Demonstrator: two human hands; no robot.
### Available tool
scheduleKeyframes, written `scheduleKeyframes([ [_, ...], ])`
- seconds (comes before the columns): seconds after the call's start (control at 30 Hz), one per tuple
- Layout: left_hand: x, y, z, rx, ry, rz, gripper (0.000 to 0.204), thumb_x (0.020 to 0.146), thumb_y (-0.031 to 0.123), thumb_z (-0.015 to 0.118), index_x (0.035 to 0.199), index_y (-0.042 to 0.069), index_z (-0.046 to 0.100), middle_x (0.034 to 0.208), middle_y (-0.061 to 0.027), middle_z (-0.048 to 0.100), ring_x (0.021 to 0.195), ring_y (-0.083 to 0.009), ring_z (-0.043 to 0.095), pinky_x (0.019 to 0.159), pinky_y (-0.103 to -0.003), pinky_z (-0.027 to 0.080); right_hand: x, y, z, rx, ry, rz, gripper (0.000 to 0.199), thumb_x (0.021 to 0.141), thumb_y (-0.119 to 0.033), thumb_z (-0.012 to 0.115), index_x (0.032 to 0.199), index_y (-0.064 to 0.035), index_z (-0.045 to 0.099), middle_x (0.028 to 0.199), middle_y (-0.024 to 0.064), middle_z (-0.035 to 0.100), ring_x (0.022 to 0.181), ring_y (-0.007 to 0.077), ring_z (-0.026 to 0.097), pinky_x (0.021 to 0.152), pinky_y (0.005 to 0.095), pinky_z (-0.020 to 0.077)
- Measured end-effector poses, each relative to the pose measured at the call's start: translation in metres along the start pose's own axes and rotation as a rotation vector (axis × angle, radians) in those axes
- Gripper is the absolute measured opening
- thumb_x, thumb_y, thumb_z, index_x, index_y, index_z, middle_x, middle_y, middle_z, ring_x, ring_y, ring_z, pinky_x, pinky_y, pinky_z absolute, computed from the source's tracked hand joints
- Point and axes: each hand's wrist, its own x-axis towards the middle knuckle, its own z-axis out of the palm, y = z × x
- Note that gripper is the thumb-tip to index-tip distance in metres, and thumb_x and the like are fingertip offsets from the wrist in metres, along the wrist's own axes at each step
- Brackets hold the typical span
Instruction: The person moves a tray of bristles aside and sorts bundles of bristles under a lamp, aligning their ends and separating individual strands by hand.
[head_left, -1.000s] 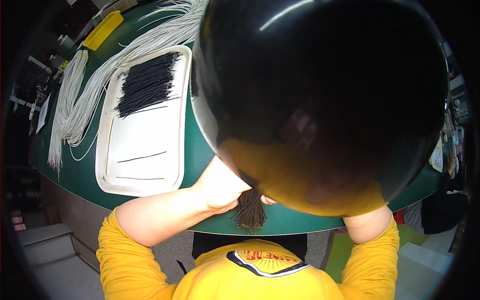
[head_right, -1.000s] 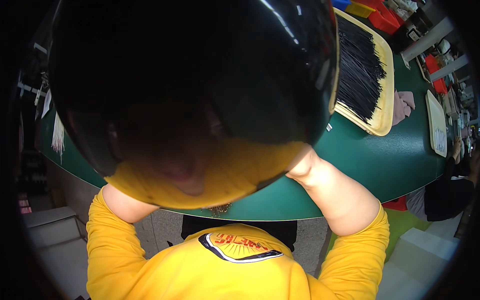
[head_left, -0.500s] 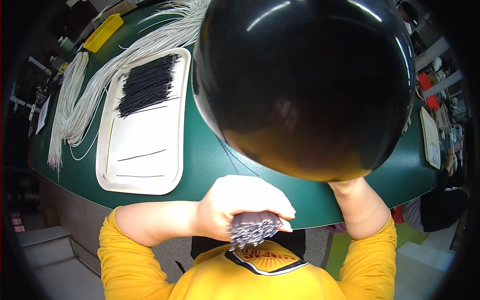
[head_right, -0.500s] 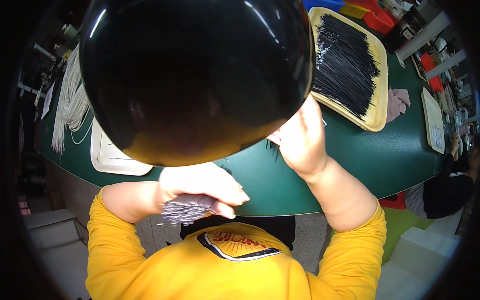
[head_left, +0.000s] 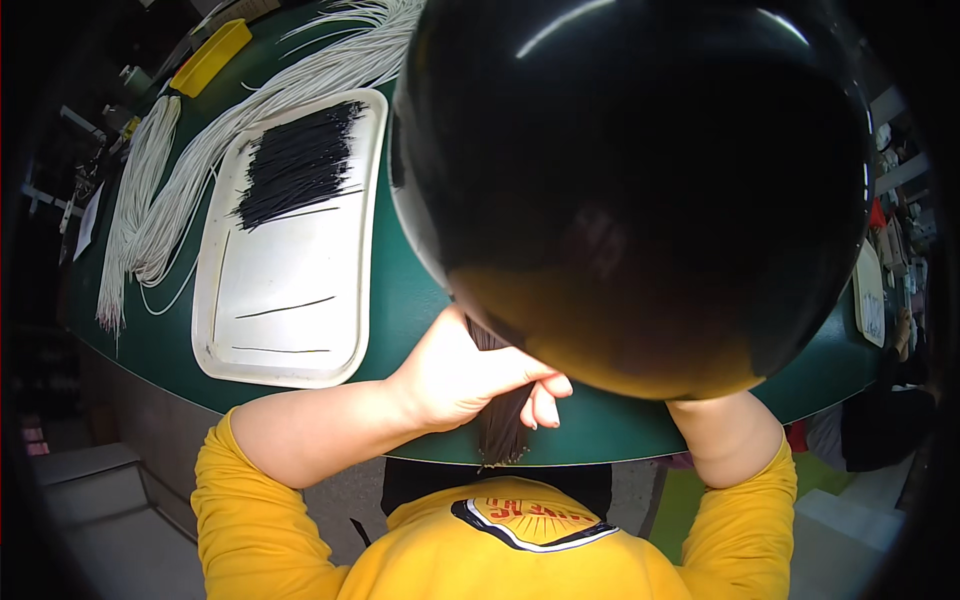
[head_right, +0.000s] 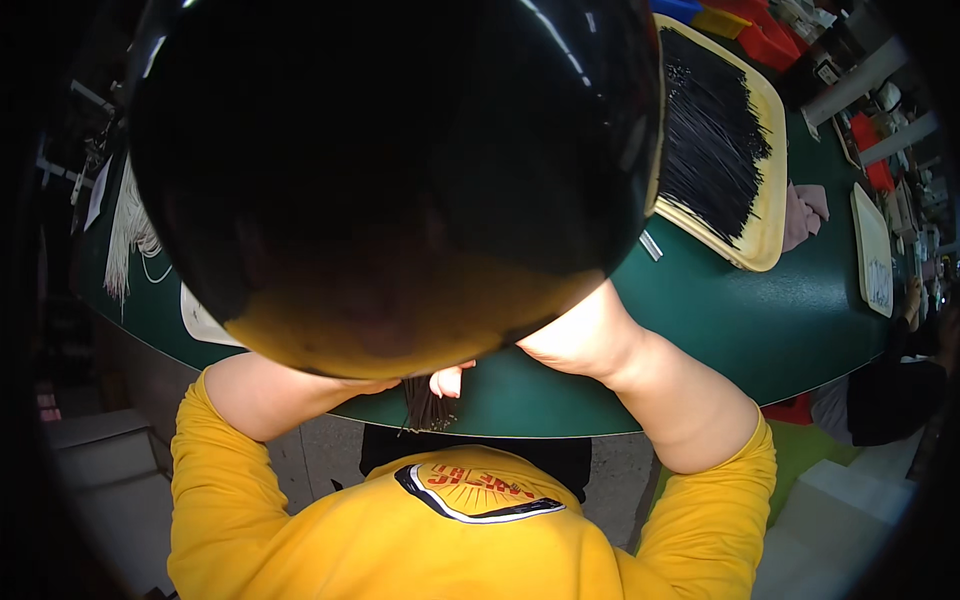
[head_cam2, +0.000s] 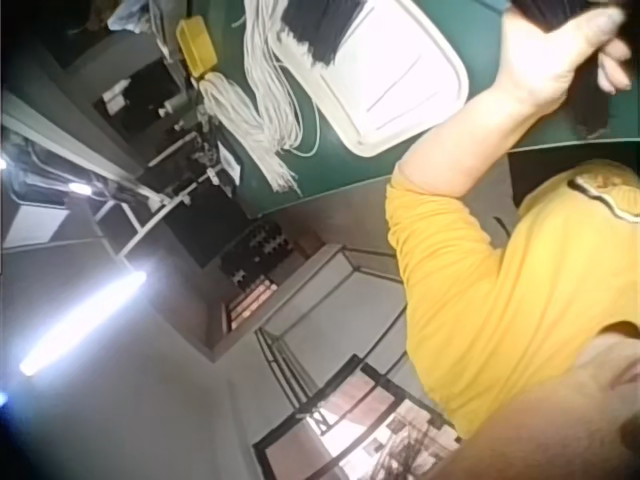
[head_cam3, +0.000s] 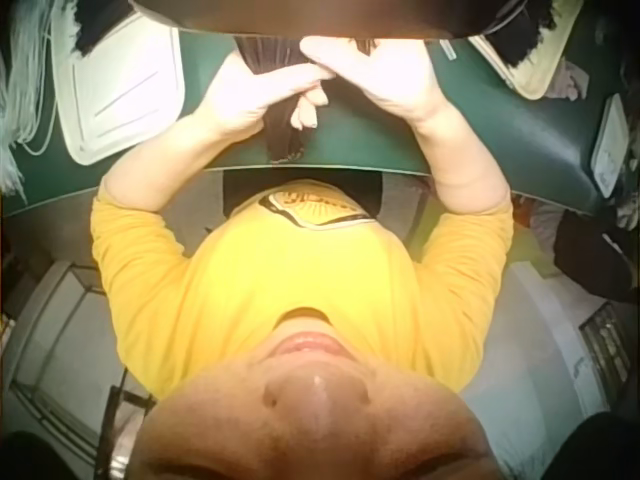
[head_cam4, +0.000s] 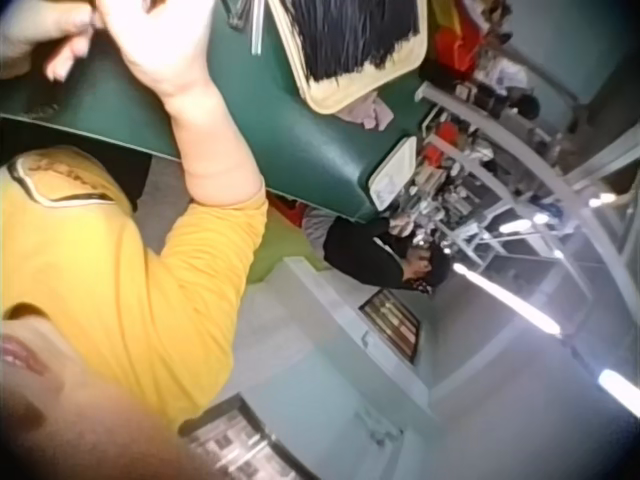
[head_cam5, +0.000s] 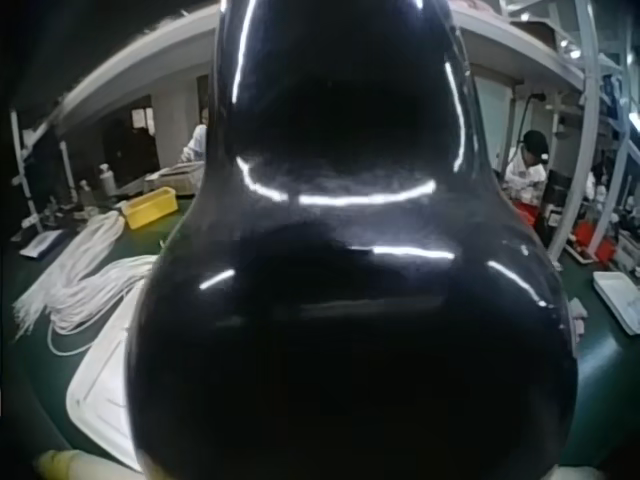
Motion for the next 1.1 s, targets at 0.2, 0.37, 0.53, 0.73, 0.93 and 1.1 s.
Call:
scheduleKeyframes([
  [0.2,0.010,-0.010,-0.011,-0.211,-0.109,0.035,0.010,0.077,0.004,0.052,0.084,-0.003,0.053,0.063,-0.0118,0.056,0.055,-0.0170,0.056,0.050,-0.025,0.047,-0.011,-0.014,0.002,-0.048,0.048,0.008,0.046,0.072,0.004,0.056,0.114,0.0052,0.036,0.111,0.0134,0.046,0.100,0.0203,0.046,0.086,0.0304,0.0367],
  [0.37,0.006,-0.009,-0.010,-0.309,-0.104,-0.083,0.016,0.075,0.006,0.058,0.087,-0.004,0.052,0.066,-0.0119,0.055,0.054,-0.0171,0.057,0.050,-0.026,0.047,-0.024,-0.023,0.001,-0.049,0.062,0.006,0.046,0.072,0.004,0.056,0.114,0.0051,0.036,0.111,0.0134,0.046,0.100,0.0203,0.046,0.086,0.0304,0.0368],
  [0.53,0.005,-0.009,-0.008,-0.300,-0.124,0.007,0.018,0.073,0.006,0.059,0.087,-0.003,0.052,0.068,-0.0115,0.055,0.057,-0.0170,0.056,0.050,-0.026,0.046,-0.026,-0.024,-0.005,-0.045,0.078,0.006,0.047,0.072,0.004,0.056,0.114,0.0050,0.036,0.111,0.0133,0.046,0.100,0.0203,0.046,0.086,0.0304,0.0370],
  [0.73,0.011,-0.005,-0.003,-0.320,-0.219,0.067,0.015,0.072,0.005,0.060,0.082,-0.003,0.053,0.065,-0.0104,0.052,0.054,-0.0163,0.050,0.049,-0.026,0.041,-0.041,-0.038,0.002,-0.078,0.114,0.005,0.047,0.072,0.004,0.057,0.114,0.0049,0.037,0.111,0.0133,0.046,0.100,0.0202,0.046,0.086,0.0304,0.0371],
  [0.93,0.008,-0.008,-0.005,-0.178,-0.042,0.106,0.011,0.072,0.003,0.059,0.078,-0.003,0.053,0.066,-0.0098,0.052,0.054,-0.0164,0.050,0.049,-0.026,0.040,-0.028,-0.022,-0.001,-0.047,0.127,0.000,0.047,0.071,0.004,0.057,0.114,0.0048,0.037,0.111,0.0132,0.046,0.100,0.0202,0.046,0.086,0.0305,0.0372],
  [1.1,0.010,-0.011,-0.010,-0.263,-0.092,0.092,0.011,0.072,0.002,0.059,0.080,-0.003,0.053,0.068,-0.0100,0.054,0.056,-0.0170,0.051,0.049,-0.027,0.042,-0.030,-0.025,0.002,-0.049,0.129,0.002,0.048,0.071,0.004,0.057,0.114,0.0048,0.037,0.111,0.0132,0.046,0.100,0.0202,0.046,0.086,0.0305,0.0374],
])
